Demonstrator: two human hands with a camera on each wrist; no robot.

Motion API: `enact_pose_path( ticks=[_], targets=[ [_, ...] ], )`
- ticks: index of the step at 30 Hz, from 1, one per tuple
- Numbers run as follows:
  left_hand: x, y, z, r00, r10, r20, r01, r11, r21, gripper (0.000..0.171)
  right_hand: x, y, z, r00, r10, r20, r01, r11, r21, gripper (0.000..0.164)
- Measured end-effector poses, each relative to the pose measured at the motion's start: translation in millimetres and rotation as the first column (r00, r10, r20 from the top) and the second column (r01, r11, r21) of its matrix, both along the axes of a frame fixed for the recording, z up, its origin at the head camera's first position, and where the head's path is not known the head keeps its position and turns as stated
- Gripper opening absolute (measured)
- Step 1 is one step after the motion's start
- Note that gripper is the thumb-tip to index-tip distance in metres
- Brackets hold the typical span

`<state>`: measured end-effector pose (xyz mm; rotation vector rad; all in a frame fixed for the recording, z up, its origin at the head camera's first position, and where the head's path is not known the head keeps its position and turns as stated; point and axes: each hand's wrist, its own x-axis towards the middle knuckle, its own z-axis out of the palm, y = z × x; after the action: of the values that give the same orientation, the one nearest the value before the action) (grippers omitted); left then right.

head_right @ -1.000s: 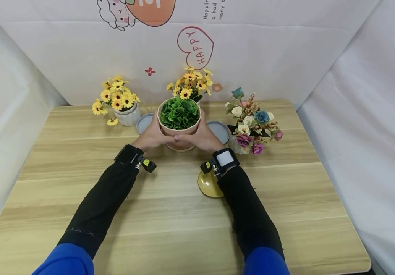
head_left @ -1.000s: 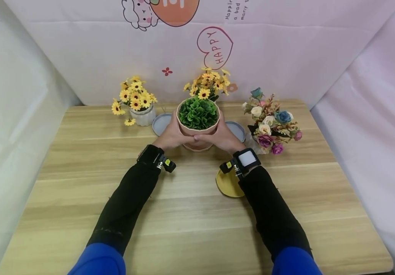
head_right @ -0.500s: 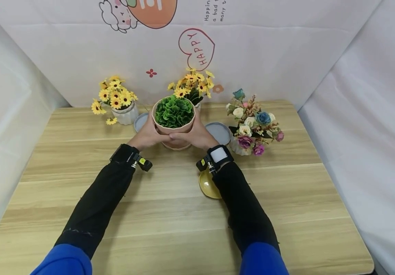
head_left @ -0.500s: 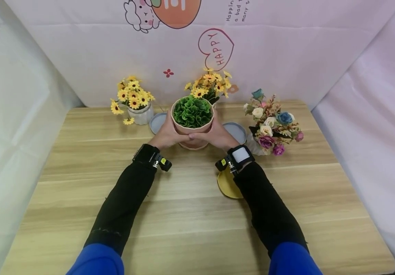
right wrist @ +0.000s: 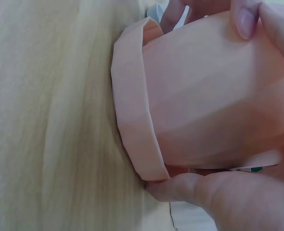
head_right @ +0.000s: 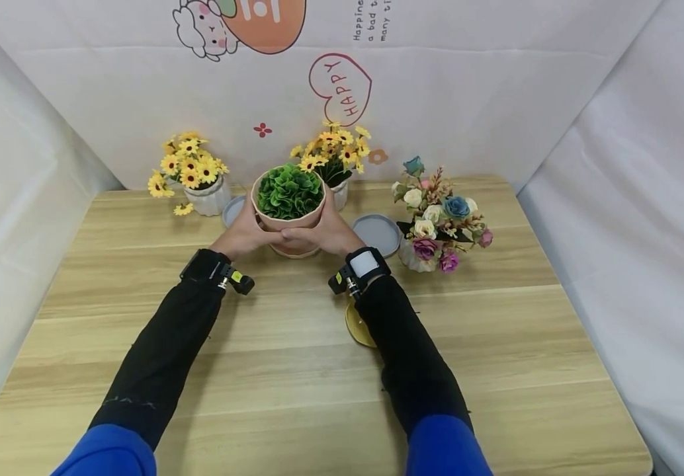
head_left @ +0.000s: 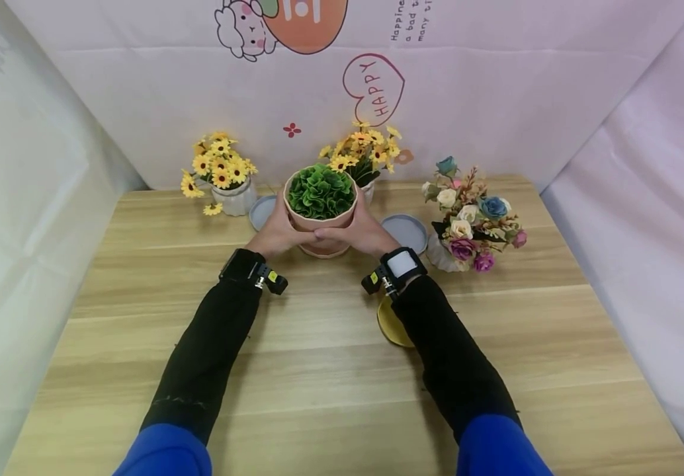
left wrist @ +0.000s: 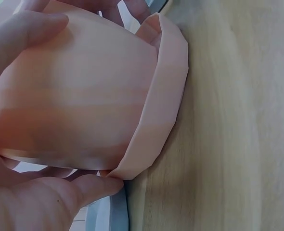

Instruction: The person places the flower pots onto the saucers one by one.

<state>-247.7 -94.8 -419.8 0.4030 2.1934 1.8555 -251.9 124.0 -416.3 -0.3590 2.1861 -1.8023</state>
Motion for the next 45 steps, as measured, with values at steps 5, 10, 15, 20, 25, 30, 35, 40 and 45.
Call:
enact_pose_path(
  ticks=[5,10,15,20,25,30,35,40,45],
  targets=[
    [-1.5,-5,0.6,1.0,0.013,0.003,-0.013,1.0,0.0,0.121,-2.4,-5,2.5,1.0,0.004,0.018,-0.004,1.0,0.019,0.127],
    [-4.4,-8,-0.8,1.0,0.019,0.019,-0.019,1.0,-0.011,0.12,-4.6,-7,4.6,1.0,0.004,0.031,-0.006,0.998,0.058,0.129],
    [-7.8,-11,-2.6,1.0,0.017,0.013,-0.017,1.0,-0.011,0.12,-7.5,-10,5.5,0.999,0.011,0.033,-0.014,0.997,0.074,0.128],
    [-12.0,-15,-4.0,1.0,0.022,0.01,-0.022,1.0,0.003,0.12,-11.0,-14,7.0,0.998,0.016,0.056,-0.02,0.997,0.078,0.128],
    [-15.5,-19,-3.5,0.999,0.024,0.029,-0.023,1.0,-0.015,0.119,-14.5,-16,9.4,0.997,0.012,0.077,-0.019,0.994,0.104,0.125],
    [-20.7,-23,-1.9,0.999,0.027,0.022,-0.027,1.0,-0.006,0.119,-17.4,-19,14.6,0.997,0.02,0.072,-0.029,0.991,0.128,0.123],
    [-21.4,-26,-2.5,0.999,0.032,0.01,-0.032,0.999,0.006,0.119,-16.0,-22,17.1,0.998,0.014,0.065,-0.022,0.992,0.126,0.121],
    [-17.6,-26,-4.5,0.999,0.043,0.012,-0.044,0.999,0.024,0.118,-15.3,-23,8.0,0.999,0.002,0.036,-0.005,0.998,0.063,0.116],
    [-13.1,-27,-3.8,0.999,0.049,0.02,-0.049,0.999,-0.023,0.116,-13.4,-23,5.6,1.0,0.003,0.028,-0.005,0.999,0.053,0.115]
  ],
)
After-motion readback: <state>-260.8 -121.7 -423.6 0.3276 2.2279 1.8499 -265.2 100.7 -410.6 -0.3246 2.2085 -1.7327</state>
